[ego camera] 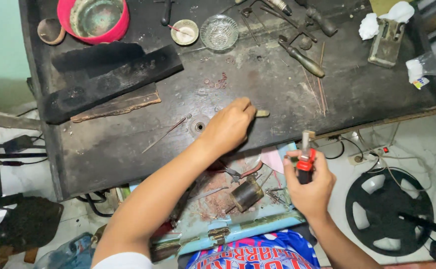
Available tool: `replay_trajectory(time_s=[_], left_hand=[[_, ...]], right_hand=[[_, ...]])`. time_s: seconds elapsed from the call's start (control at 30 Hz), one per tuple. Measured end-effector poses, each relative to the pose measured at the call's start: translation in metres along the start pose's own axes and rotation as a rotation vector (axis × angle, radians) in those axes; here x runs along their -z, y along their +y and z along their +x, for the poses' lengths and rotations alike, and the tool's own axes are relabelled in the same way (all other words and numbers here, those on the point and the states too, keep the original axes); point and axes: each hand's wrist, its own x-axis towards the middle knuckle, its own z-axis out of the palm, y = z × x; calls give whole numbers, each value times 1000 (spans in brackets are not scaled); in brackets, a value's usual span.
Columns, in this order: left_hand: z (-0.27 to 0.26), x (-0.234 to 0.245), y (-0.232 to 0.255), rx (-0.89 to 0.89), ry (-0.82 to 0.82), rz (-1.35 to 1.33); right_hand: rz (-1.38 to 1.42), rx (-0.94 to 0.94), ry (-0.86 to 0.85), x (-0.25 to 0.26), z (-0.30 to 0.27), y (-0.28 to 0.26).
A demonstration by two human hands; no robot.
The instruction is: Manipulating small metal wires and components using pliers on a workbench
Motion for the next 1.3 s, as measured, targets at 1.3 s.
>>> replay_trajectory(time_s=[1.3], left_hand=[[-62, 55, -49, 205, 155, 146]], right_hand=[[209, 36, 72, 12, 8, 24]])
